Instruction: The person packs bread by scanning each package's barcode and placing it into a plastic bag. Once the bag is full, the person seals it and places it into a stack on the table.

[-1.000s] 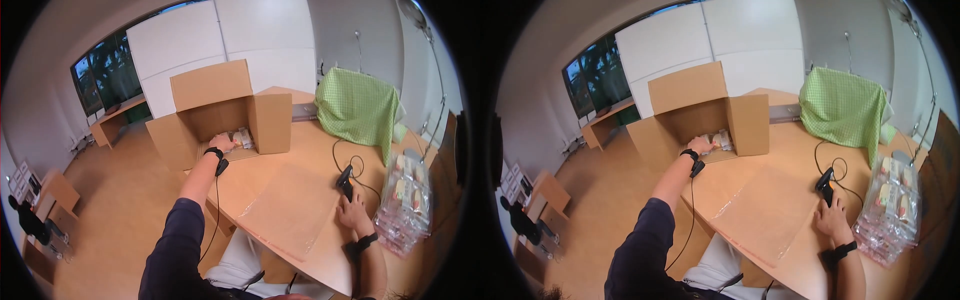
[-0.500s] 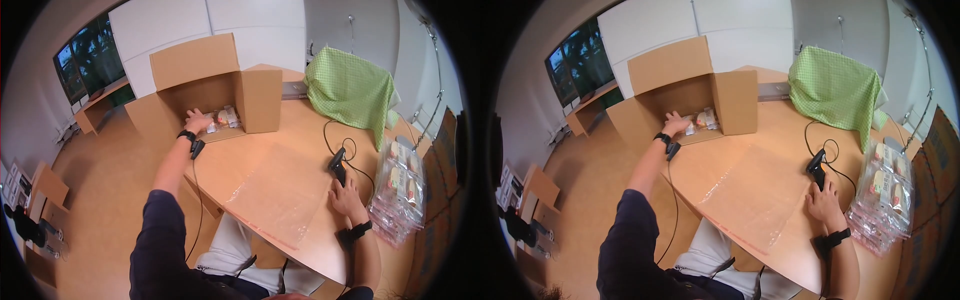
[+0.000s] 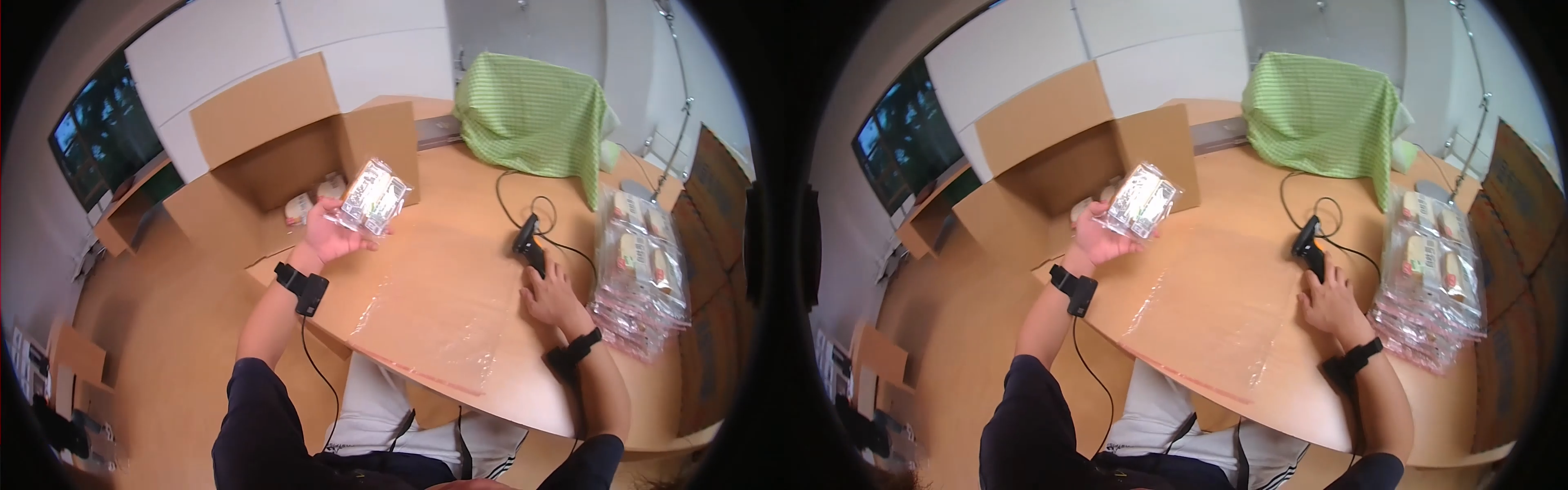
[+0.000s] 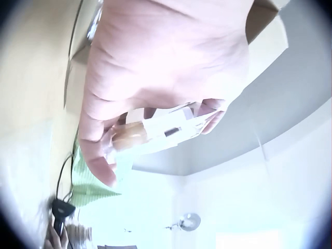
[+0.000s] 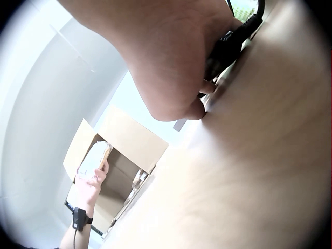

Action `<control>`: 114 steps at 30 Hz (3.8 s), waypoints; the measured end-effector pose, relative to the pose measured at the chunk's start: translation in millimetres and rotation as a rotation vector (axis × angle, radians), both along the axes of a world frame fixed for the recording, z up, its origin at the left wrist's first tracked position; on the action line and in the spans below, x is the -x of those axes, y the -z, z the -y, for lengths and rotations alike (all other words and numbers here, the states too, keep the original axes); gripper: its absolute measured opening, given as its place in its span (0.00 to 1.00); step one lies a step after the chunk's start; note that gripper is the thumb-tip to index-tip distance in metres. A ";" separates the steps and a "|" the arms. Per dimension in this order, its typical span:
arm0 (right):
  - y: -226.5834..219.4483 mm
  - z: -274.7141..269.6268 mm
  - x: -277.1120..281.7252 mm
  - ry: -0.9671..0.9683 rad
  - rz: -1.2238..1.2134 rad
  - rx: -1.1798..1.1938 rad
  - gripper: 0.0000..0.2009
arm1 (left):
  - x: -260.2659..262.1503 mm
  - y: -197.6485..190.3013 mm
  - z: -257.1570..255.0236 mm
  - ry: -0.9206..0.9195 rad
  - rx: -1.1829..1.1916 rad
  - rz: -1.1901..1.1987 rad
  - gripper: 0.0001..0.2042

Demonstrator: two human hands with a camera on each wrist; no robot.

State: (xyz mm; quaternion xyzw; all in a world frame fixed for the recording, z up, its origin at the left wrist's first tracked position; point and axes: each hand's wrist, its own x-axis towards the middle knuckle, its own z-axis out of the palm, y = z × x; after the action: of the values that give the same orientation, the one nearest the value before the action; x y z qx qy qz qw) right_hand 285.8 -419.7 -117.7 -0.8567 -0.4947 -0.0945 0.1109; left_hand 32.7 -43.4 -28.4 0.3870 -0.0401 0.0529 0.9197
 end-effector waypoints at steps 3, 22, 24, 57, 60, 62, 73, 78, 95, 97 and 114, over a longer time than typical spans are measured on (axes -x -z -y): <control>0.5 0.1 -1.7 -0.003 0.003 0.010 0.21 | -45.8 7.4 27.3 0.117 -0.067 0.059 0.39; -30.9 -15.7 -17.9 -0.011 -0.180 0.096 0.45 | -128.0 77.9 57.0 0.043 -0.323 -0.093 0.28; -32.3 -23.7 -26.5 -0.008 -0.152 0.057 0.44 | -129.3 82.0 56.2 0.055 -0.324 -0.085 0.28; -152.0 -57.8 11.4 -0.047 -0.464 0.045 0.16 | -128.8 83.6 52.6 0.027 -0.336 -0.100 0.31; -150.5 -57.5 12.7 -0.058 -0.466 0.041 0.16 | -129.2 85.9 52.3 0.026 -0.338 -0.085 0.31; -149.4 -58.4 12.7 -0.052 -0.483 0.038 0.16 | -129.6 86.9 51.7 0.022 -0.337 -0.078 0.31; -130.2 -62.4 -1.4 -0.035 -0.651 -0.159 0.19 | -130.0 88.2 52.5 0.025 -0.329 -0.062 0.31; -102.5 -75.0 -29.6 0.086 -0.733 -0.423 0.22 | -126.5 84.6 54.0 0.038 -0.311 -0.090 0.31; -10.7 -74.1 -92.6 0.400 -0.270 -0.163 0.29 | -126.9 84.1 54.5 0.032 -0.325 -0.085 0.32; -14.8 -74.3 -86.0 0.415 -0.247 -0.182 0.27 | -125.8 82.9 55.0 0.034 -0.324 -0.094 0.32; -24.3 -69.3 -78.0 0.408 -0.034 -0.076 0.24 | -125.5 82.6 54.1 0.036 -0.310 -0.115 0.32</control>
State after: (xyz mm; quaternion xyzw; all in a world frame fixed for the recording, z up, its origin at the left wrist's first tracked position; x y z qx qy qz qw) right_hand 363.8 -350.4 -93.4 -0.9358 -0.3052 -0.1190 0.1302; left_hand 158.2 -97.5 -110.9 0.5257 -0.0020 0.0073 0.8506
